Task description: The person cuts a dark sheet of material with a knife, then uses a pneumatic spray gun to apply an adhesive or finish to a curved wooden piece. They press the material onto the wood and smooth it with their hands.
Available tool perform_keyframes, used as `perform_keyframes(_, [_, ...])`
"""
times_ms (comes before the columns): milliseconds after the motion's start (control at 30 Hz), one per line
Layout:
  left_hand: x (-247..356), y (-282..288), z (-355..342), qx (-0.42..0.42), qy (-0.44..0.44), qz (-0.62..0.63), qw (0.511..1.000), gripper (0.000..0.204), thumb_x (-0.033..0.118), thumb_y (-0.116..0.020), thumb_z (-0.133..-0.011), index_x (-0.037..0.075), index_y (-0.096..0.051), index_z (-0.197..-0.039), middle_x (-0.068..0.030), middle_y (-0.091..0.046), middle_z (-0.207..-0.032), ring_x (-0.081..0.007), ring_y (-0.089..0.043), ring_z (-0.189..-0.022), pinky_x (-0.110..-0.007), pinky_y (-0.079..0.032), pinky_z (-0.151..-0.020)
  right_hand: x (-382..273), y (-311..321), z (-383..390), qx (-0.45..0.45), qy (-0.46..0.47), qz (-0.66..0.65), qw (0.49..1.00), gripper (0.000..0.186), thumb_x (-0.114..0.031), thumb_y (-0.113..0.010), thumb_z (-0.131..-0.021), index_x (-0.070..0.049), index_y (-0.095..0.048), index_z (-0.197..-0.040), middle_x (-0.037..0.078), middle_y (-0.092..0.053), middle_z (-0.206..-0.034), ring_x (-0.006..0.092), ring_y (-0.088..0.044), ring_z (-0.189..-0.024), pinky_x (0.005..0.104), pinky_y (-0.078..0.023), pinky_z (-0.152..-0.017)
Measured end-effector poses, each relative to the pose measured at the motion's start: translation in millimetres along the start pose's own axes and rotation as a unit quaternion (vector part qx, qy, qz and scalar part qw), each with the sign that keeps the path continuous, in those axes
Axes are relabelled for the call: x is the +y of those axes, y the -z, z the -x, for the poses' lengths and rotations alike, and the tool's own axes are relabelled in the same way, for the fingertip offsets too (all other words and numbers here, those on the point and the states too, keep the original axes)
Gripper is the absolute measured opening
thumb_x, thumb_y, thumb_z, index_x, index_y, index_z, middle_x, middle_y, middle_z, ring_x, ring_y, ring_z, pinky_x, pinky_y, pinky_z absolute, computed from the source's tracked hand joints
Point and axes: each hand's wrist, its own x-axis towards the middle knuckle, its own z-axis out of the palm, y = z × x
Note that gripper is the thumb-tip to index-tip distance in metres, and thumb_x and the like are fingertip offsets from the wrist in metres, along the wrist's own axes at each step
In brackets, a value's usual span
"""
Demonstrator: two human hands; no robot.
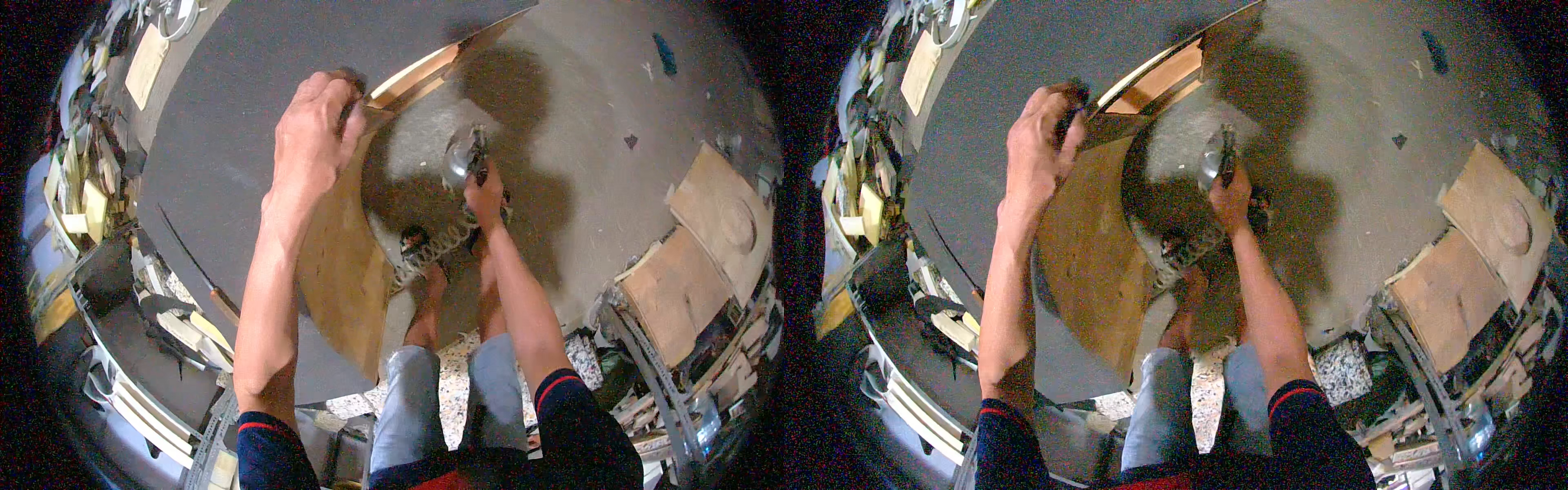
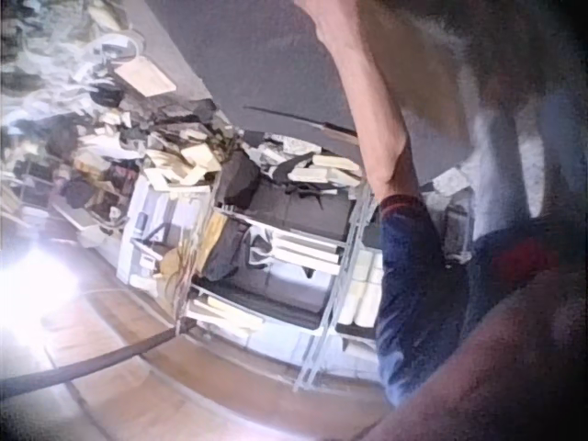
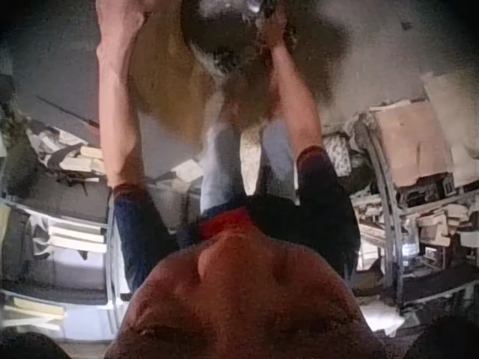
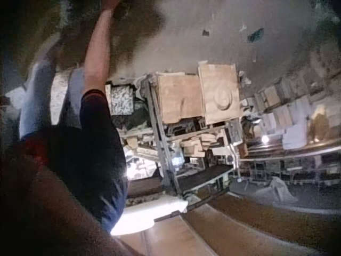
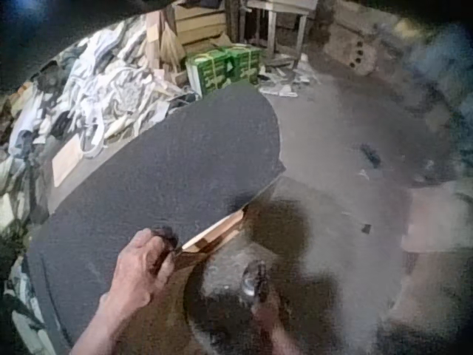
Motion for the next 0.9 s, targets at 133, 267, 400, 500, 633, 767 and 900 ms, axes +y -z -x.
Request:
perform_keyframes(133, [2,-4,5,0.005,0.008,-0.02,1.0,0.014,0.004,-0.068,-0.085,0.001,-0.062,-0.097,-0.0142,-0.067,-0.111,-0.0339,-0.064,-0.103,-0.042,-0.053,-0.087,49,-35,-14,0.068,-0.057,0.037,0.995,0.058,-0.011,-0.069,-0.083,0.005,-0.05,-0.134,0.027,-0.065,-0.115,0.0463,-0.064,-0.105,0.046,-0.051,-0.093])
perform_keyframes(267, [4,-12,-2,0.03,0.033,-0.017,0.999,0.011,0.003,-0.067,-0.086,0.001,-0.062,-0.096,-0.0138,-0.069,-0.112,-0.0314,-0.068,-0.099,-0.037,-0.055,-0.085,77,-50,-10,0.085,-0.022,0.058,0.994,0.068,-0.016,-0.072,-0.084,0.003,-0.045,-0.143,0.028,-0.062,-0.126,0.0457,-0.062,-0.111,0.0449,-0.051,-0.097])
perform_keyframes(400, [10,-15,-4,0.021,0.088,-0.021,0.996,0.009,0.003,-0.065,-0.087,0.002,-0.062,-0.096,-0.0127,-0.069,-0.114,-0.03,-0.068,-0.102,-0.036,-0.054,-0.088,92,-45,4,-0.046,-0.093,0.042,0.994,0.076,-0.023,-0.075,-0.084,0.002,-0.04,-0.147,0.028,-0.058,-0.134,0.0444,-0.059,-0.118,0.0454,-0.048,-0.101])
perform_keyframes(500, [12,-14,-5,0.023,0.088,-0.014,0.996,0.01,0.002,-0.065,-0.087,0.002,-0.062,-0.096,-0.0129,-0.069,-0.114,-0.0302,-0.068,-0.104,-0.036,-0.054,-0.089,101,-41,6,-0.102,-0.103,0.047,0.988,0.084,-0.023,-0.077,-0.081,-0.002,-0.034,-0.15,0.025,-0.065,-0.119,0.0416,-0.065,-0.107,0.0456,-0.051,-0.092])
perform_keyframes(633, [11,-12,-6,0.014,0.086,0.0,0.996,0.012,0.0,-0.066,-0.085,0.001,-0.062,-0.096,-0.0131,-0.069,-0.114,-0.0306,-0.067,-0.106,-0.037,-0.054,-0.09,91,-18,4,-0.139,0.023,0.078,0.987,0.075,-0.027,-0.079,-0.078,-0.002,-0.046,-0.141,0.022,-0.071,-0.107,0.0398,-0.069,-0.096,0.0458,-0.054,-0.085])
perform_keyframes(767, [9,-12,-7,0.025,0.065,0.005,0.998,0.014,0.0,-0.067,-0.083,0.001,-0.062,-0.096,-0.0135,-0.069,-0.112,-0.032,-0.066,-0.104,-0.039,-0.054,-0.089,13,60,-34,-0.285,0.057,0.169,0.942,0.031,-0.023,-0.072,-0.085,-0.001,-0.067,-0.107,0.02,-0.071,-0.096,0.0403,-0.068,-0.089,0.0466,-0.054,-0.079])
perform_keyframes(900, [6,-10,-7,0.023,0.046,0.003,0.999,0.015,0.001,-0.067,-0.082,0.001,-0.061,-0.096,-0.0139,-0.068,-0.112,-0.0335,-0.065,-0.105,-0.041,-0.054,-0.088,-143,133,-128,-0.066,0.354,0.04,0.932,0.016,-0.014,-0.066,-0.09,-0.001,-0.07,-0.099,0.017,-0.068,-0.091,0.0377,-0.064,-0.08,0.0459,-0.052,-0.07])
